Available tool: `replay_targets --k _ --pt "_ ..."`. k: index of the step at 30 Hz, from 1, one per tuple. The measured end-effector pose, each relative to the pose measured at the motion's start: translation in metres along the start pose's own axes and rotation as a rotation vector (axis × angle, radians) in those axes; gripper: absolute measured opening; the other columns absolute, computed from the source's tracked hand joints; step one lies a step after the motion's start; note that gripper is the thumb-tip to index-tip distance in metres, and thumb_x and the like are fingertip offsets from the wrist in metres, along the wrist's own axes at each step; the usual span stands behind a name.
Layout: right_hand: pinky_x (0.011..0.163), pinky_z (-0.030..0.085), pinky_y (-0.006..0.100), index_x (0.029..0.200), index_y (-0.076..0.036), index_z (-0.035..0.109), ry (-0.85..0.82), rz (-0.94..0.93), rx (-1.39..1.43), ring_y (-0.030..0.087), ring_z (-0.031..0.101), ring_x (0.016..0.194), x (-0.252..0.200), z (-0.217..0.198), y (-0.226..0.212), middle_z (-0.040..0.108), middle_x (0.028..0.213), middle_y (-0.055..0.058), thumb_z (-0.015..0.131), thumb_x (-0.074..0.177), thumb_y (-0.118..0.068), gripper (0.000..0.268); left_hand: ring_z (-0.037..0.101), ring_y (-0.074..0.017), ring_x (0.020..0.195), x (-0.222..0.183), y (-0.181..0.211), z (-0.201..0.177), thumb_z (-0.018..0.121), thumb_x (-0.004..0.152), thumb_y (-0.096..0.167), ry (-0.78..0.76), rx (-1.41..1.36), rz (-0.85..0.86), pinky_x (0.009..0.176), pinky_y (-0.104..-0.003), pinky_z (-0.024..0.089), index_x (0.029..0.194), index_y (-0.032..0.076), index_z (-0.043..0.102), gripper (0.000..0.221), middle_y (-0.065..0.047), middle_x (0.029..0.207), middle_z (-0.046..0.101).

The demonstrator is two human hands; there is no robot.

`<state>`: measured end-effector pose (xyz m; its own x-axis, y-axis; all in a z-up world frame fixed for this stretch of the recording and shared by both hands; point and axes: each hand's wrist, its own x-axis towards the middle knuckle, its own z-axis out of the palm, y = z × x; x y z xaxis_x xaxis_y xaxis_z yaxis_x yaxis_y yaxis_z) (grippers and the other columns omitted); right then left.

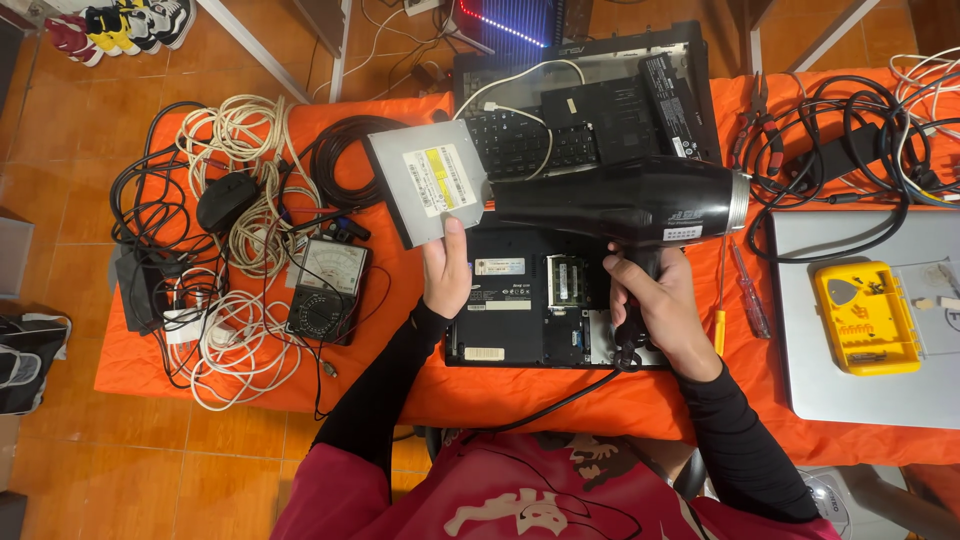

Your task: Repairing or inspecting laptop components, specifically the optical drive, using a screwdriver and hairdryer.

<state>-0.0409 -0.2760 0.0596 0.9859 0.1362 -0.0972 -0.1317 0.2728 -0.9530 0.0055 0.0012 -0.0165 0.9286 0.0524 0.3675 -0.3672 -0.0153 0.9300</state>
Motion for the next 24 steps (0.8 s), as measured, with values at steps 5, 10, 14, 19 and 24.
replay_targets --k 5,10,14,19,24 --pt "0.044 0.045 0.028 0.107 0.002 0.058 0.005 0.003 -0.019 0.015 0.054 0.042 0.0 0.001 -0.002 0.051 0.059 0.003 0.06 0.095 -0.006 0.014 0.057 -0.0213 0.126 -0.002 -0.012 -0.002 0.043 0.115 0.029 0.012 0.077 0.056 0.11 -0.034 0.044 0.146 -0.011 0.044 0.051 -0.02 0.139 0.058" --pt "0.044 0.045 0.029 0.108 0.003 0.058 0.031 0.001 -0.046 0.015 0.054 0.042 0.0 0.002 -0.002 0.052 0.059 0.004 0.061 0.095 -0.006 0.016 0.057 -0.0219 0.13 -0.006 -0.024 -0.007 0.044 0.115 0.032 0.034 0.063 0.076 0.112 -0.034 0.044 0.147 -0.011 0.043 0.053 -0.02 0.141 0.058" --pt "0.043 0.046 0.029 0.11 0.002 0.057 0.054 -0.018 -0.015 0.015 0.053 0.041 0.002 -0.001 -0.001 0.052 0.059 0.004 0.061 0.095 -0.007 0.018 0.054 -0.0222 0.134 -0.006 -0.022 -0.005 0.043 0.115 0.031 0.039 0.043 0.118 0.113 -0.034 0.042 0.149 -0.011 0.039 0.055 -0.021 0.145 0.054" --pt "0.043 0.046 0.03 0.11 0.001 0.056 0.137 -0.021 0.016 0.015 0.052 0.042 0.0 0.004 -0.011 0.051 0.059 0.004 0.06 0.094 -0.009 0.018 0.057 -0.021 0.129 -0.01 -0.027 -0.008 0.04 0.115 0.032 0.046 0.045 0.139 0.11 -0.032 0.044 0.147 -0.011 0.042 0.054 -0.02 0.141 0.057" --pt "0.043 0.045 0.029 0.109 0.0 0.056 0.168 -0.061 0.007 0.016 0.052 0.043 -0.001 0.006 -0.014 0.051 0.06 0.005 0.058 0.096 -0.009 0.016 0.053 -0.0169 0.103 -0.022 -0.068 -0.019 0.041 0.12 0.028 0.036 -0.041 -0.032 0.093 -0.029 0.043 0.137 -0.013 0.056 0.047 -0.018 0.117 0.059"
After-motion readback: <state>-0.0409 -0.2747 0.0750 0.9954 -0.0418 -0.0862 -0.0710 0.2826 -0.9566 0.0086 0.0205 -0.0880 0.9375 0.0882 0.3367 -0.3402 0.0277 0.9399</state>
